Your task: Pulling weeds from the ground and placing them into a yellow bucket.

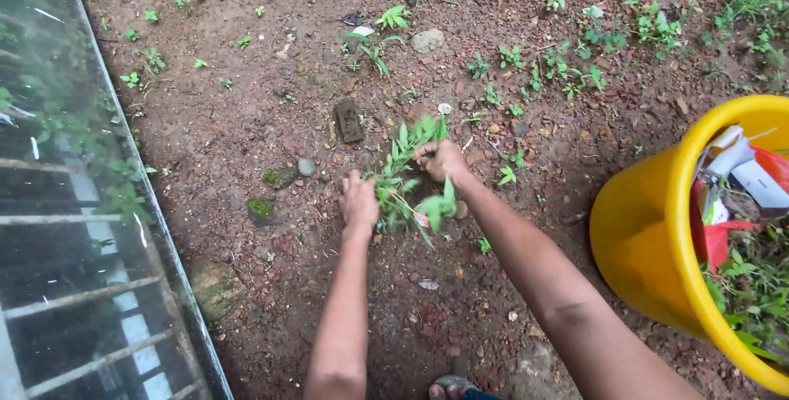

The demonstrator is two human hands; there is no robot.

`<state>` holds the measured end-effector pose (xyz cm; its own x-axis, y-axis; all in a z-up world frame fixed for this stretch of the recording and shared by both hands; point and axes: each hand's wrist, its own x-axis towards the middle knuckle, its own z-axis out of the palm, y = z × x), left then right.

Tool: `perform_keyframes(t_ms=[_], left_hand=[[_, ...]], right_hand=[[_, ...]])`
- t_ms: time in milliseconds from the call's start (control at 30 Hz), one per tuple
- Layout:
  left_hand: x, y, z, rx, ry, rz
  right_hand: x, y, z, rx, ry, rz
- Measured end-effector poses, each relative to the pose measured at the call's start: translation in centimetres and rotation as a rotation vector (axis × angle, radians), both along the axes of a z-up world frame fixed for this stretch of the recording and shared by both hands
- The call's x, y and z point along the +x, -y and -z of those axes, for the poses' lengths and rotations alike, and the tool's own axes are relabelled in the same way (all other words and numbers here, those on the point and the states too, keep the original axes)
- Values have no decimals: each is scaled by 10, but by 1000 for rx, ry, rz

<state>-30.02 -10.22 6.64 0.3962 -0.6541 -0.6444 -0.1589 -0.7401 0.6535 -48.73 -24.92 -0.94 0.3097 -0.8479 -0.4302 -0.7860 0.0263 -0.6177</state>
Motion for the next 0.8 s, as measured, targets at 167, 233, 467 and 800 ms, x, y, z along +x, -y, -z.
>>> perform_keyframes(t_ms=[167, 233, 467, 800], left_hand=[[-14, 4, 85, -56, 505, 407], [-11, -2, 60, -125, 503, 422], [87, 23, 171, -536, -121, -468], [21, 81, 64, -210, -442, -647]], right_hand=[[28, 14, 66, -133, -172, 83], [35, 11, 55, -153, -156, 61], [60, -7, 19, -276, 53, -21], [60, 2, 34, -310, -83, -5]])
